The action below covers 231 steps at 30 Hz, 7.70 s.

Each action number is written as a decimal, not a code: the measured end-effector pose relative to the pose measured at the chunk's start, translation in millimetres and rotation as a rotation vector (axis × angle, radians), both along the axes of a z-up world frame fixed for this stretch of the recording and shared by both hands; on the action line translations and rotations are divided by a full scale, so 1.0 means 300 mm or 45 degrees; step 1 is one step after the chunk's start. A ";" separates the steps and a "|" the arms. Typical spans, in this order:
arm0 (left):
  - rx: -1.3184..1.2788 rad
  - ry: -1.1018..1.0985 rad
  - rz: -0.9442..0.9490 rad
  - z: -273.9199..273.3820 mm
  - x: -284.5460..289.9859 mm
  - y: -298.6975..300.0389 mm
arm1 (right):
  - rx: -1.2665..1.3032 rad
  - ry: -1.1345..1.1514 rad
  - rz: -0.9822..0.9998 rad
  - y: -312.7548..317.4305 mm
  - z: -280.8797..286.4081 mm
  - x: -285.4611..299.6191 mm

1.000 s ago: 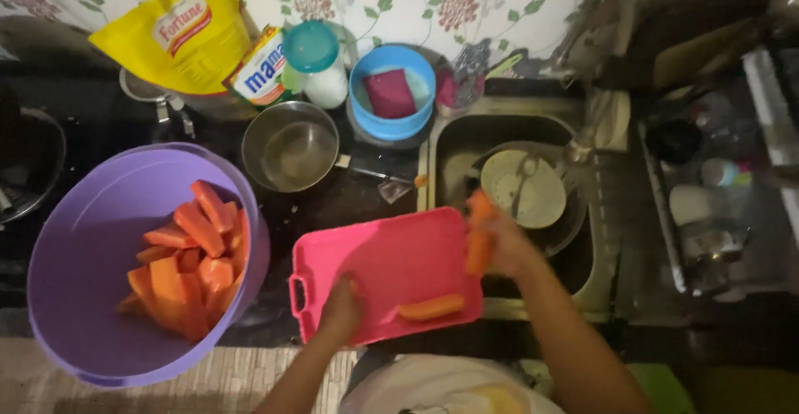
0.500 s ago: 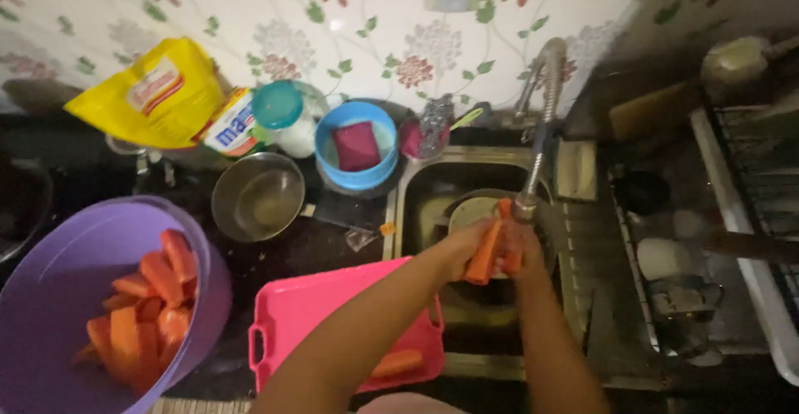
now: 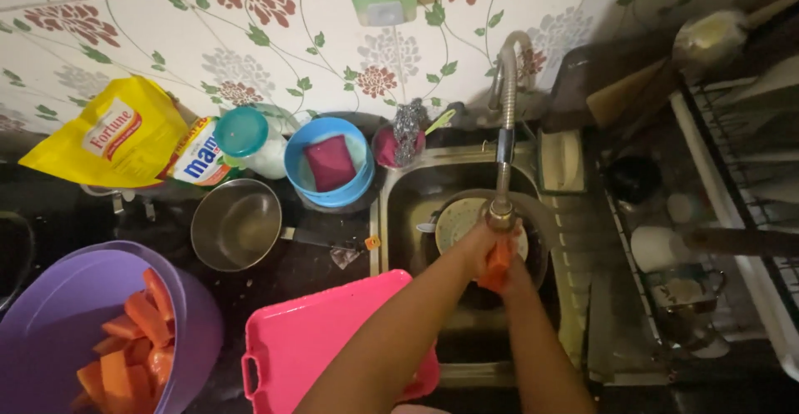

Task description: The person is washing sliced papaya pieces under a kitchen faucet and organizing them into a purple bowl.

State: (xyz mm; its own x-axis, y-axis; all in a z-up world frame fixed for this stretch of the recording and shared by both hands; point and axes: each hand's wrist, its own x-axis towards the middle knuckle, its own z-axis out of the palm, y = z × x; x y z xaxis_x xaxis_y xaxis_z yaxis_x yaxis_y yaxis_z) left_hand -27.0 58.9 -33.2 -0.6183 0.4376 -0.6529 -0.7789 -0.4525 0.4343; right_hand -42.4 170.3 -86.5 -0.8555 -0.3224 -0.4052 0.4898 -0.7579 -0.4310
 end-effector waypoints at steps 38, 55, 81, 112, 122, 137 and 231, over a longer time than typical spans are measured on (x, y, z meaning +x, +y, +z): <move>0.219 -0.504 1.061 0.103 0.195 -0.182 | 0.040 -0.355 -0.167 0.092 -0.452 0.086; 0.290 -0.354 1.001 0.164 0.265 -0.366 | 0.414 -0.641 -0.205 -0.031 -0.014 0.442; -1.759 1.154 1.318 0.684 1.267 -1.627 | 0.705 0.652 0.825 -1.304 0.882 0.706; -1.382 0.444 0.158 0.025 1.258 -1.303 | 0.361 -0.022 -0.080 -0.283 0.439 0.255; -1.046 0.321 0.373 0.282 1.158 -1.165 | -0.021 -0.351 -0.684 -0.144 0.393 0.067; -1.126 0.290 0.296 0.245 1.148 -1.087 | -0.815 -0.734 -0.905 -0.129 0.419 0.050; -0.864 0.693 0.411 0.891 0.460 -0.687 | 1.135 1.419 0.134 -0.367 0.680 0.419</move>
State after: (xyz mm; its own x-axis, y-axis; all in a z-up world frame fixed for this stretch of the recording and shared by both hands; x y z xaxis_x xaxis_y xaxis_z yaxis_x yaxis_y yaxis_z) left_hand 111.0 -147.2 234.1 -0.9400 -0.1792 -0.2902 -0.2704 -0.1270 0.9543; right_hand 83.4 60.3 117.4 -0.8446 -0.4030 0.3526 -0.3786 -0.0161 -0.9254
